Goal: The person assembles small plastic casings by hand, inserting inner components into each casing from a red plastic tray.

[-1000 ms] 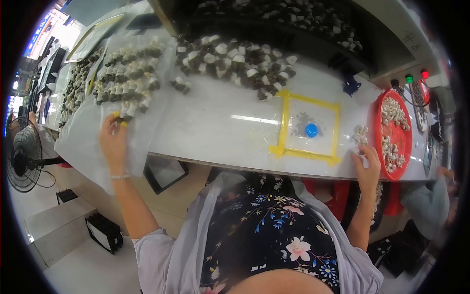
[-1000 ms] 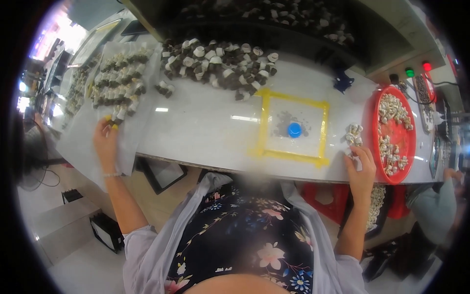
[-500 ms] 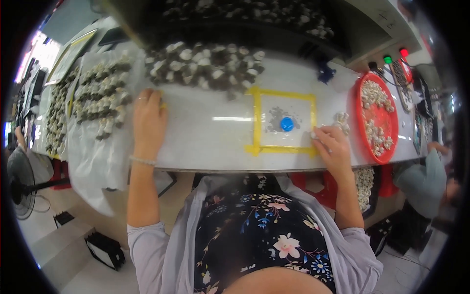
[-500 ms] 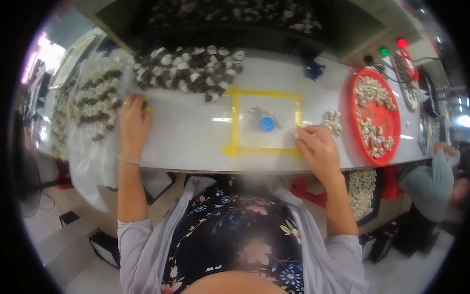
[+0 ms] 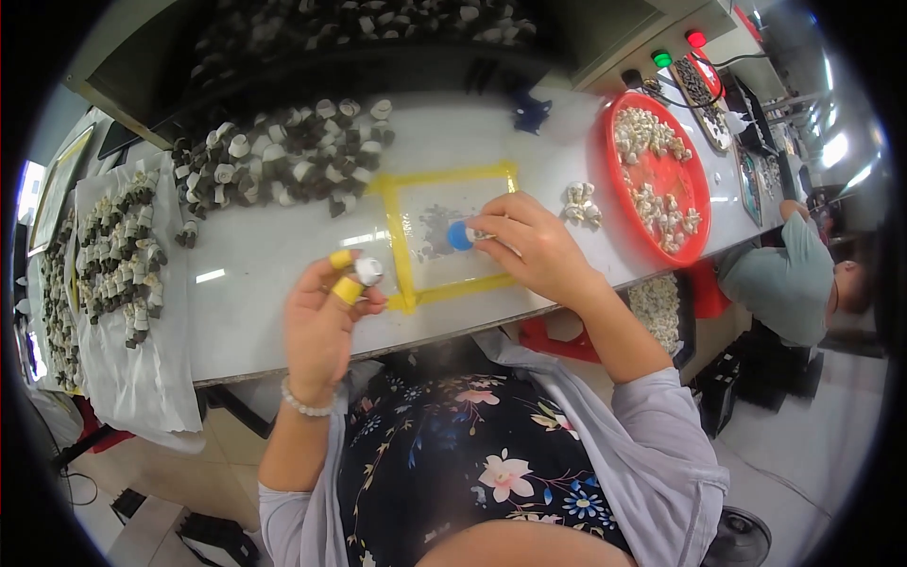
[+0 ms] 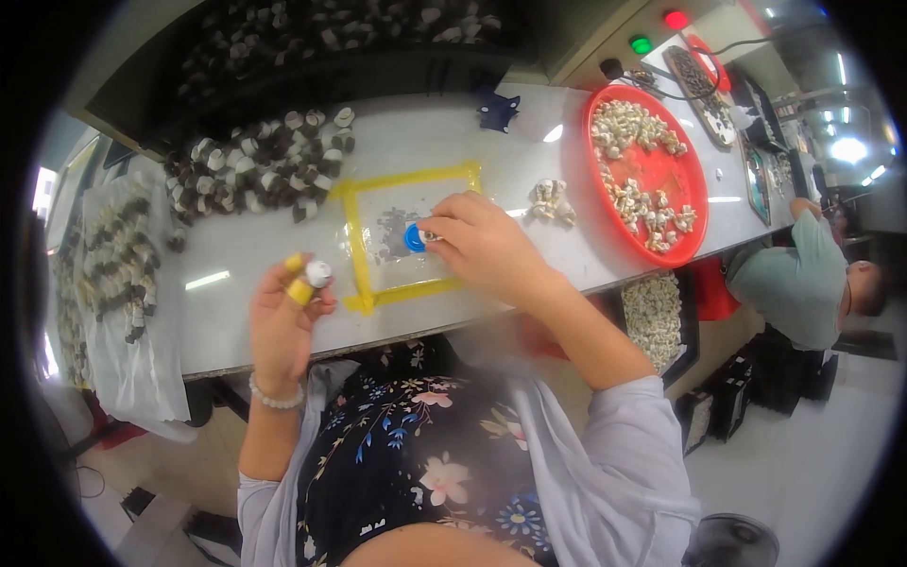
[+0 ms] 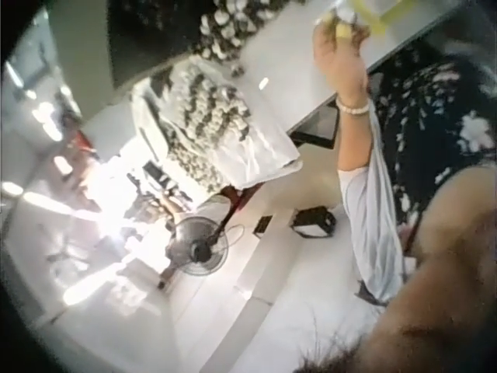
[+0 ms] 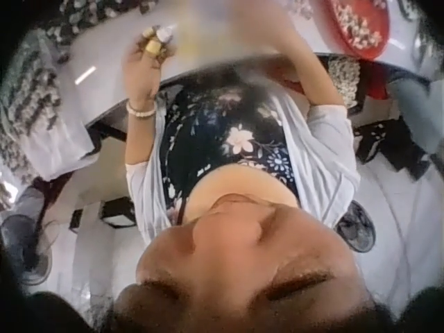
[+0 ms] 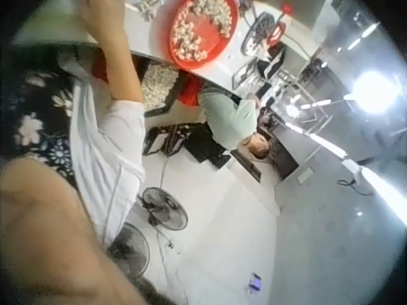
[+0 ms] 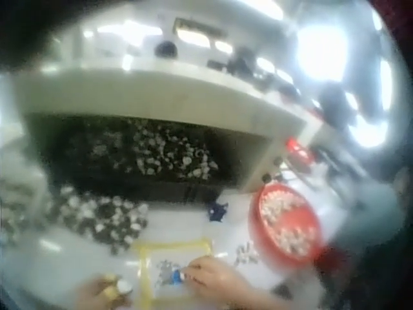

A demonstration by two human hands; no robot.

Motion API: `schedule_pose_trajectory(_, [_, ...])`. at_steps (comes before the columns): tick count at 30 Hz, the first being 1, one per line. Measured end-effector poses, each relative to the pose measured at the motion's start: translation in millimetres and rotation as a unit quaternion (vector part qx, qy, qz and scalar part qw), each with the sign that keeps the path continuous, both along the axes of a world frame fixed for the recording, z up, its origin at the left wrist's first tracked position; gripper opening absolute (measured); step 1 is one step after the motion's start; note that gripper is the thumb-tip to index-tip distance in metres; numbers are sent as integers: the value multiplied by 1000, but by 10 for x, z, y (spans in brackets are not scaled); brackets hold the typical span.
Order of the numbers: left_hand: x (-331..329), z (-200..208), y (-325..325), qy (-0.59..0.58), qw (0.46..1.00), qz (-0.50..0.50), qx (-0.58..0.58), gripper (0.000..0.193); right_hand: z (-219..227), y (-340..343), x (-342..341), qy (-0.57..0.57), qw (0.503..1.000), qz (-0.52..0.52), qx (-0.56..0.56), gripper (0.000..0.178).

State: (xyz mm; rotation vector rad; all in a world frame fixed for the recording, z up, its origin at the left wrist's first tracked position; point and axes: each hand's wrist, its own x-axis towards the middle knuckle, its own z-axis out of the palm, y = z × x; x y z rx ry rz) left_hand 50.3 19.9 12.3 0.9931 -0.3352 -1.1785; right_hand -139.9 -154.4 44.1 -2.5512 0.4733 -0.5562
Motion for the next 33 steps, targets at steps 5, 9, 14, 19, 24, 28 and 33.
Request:
schedule_pose_trajectory(5, [-253, -28, -113, 68, 997, -28, -20, 24, 38, -19, 58, 52, 998, 25, -27, 20])
schedule_pose_trajectory(9, [-346, -45, -159, 88, 995, -40, -39, 24, 67, -20, 84, 76, 996, 31, -30, 19])
schedule_pose_trajectory(14, [-428, -77, -208, 101, 993, -37, -43, 23, 65, 8, 64, 39, 998, -4, 52, 20])
schedule_pose_trajectory(19, [-442, -89, -221, 84, 995, -29, -49, 23, 57, 23, 45, 40, 991, -45, 123, 20])
schedule_pose_trajectory(24, [-445, -112, -221, 83, 994, -33, -57, 23, 83, 39, 68, 12, 989, -45, 140, 21])
schedule_pose_trajectory(28, [-444, -100, -215, 89, 994, -27, -64, 22, 205, 116, 92, -17, 974, -30, 222, 24])
schedule_pose_trajectory(33, [-433, -124, -205, 91, 993, -34, -72, 23, 231, 200, 129, -40, 961, 16, 273, 25])
